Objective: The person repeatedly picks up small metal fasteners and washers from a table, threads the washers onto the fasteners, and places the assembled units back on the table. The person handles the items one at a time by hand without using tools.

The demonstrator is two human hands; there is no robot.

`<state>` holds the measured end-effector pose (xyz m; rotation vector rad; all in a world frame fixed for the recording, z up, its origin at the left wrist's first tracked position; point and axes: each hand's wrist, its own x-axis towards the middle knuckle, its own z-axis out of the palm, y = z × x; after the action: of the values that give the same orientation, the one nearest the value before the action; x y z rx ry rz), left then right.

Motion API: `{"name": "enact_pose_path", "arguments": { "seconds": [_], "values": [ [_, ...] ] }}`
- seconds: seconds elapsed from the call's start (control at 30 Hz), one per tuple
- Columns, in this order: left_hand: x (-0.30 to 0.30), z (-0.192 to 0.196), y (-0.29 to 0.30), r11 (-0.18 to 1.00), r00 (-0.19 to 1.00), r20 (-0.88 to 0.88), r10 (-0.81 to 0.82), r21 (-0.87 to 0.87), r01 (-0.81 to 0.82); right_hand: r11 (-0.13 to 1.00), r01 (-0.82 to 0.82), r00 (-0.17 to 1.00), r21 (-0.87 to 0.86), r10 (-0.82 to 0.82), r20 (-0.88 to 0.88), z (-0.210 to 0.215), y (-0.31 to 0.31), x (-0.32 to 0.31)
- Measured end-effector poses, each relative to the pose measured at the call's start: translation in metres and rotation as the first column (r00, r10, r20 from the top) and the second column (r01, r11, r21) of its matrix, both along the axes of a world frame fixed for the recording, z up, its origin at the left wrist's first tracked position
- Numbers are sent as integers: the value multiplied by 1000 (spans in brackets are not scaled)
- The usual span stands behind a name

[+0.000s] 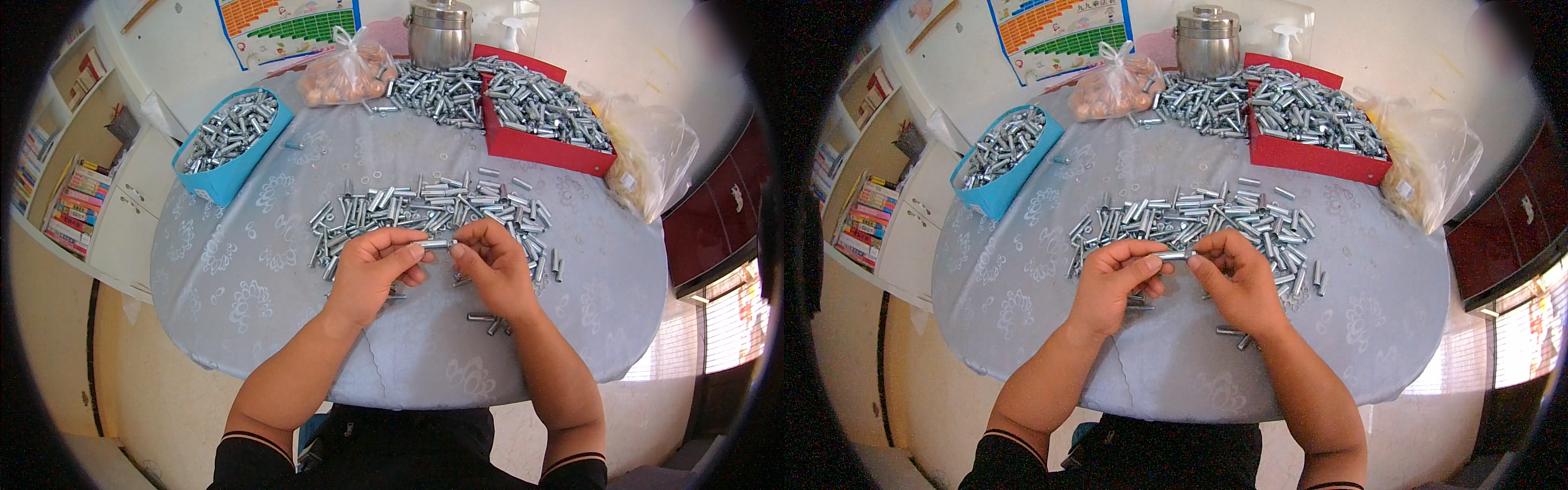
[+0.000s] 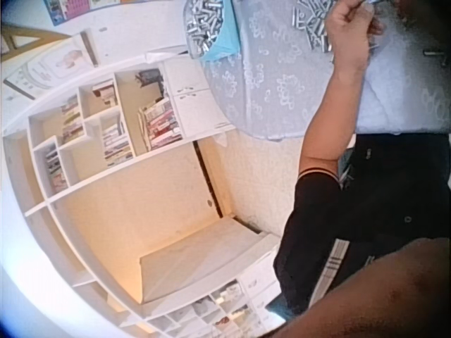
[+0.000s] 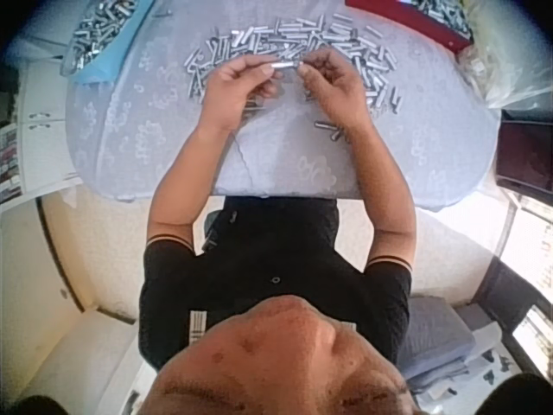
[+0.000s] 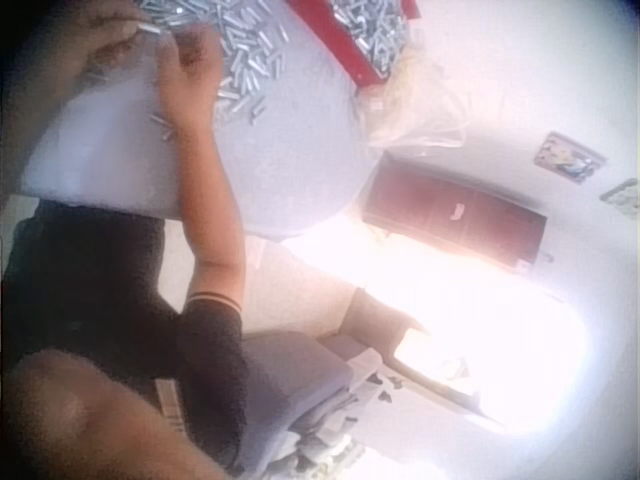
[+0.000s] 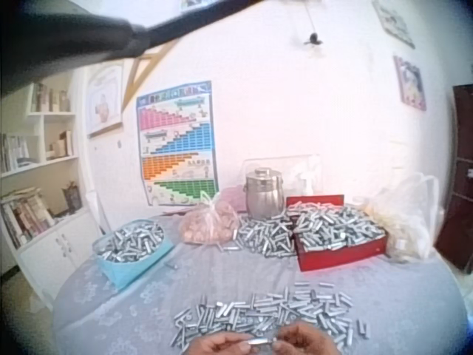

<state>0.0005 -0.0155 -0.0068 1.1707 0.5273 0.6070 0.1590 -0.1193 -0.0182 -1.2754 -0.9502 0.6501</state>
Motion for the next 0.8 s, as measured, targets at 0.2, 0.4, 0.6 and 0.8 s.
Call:
{"name": "enact_pose_path", "arguments": {
  "seconds": [0.2,0.4,0.6,0.8],
  "values": [
    [-1,1,-1,1000,1000,18,8,5,-8,989,-91,995,-119,87,-38,12,-6,2],
    [-1,0,0,1000,1000,14,16,6,-16,941,-151,989,-303,144,-45,7,-10,14],
    [0,0,0,1000,999,34,7,0,-7,997,-80,993,16,78,88,0,-3,5],
    [0,-3,1,1000,999,37,9,-2,-8,998,-58,998,12,59,-39,6,-2,-1]
  ]
}}
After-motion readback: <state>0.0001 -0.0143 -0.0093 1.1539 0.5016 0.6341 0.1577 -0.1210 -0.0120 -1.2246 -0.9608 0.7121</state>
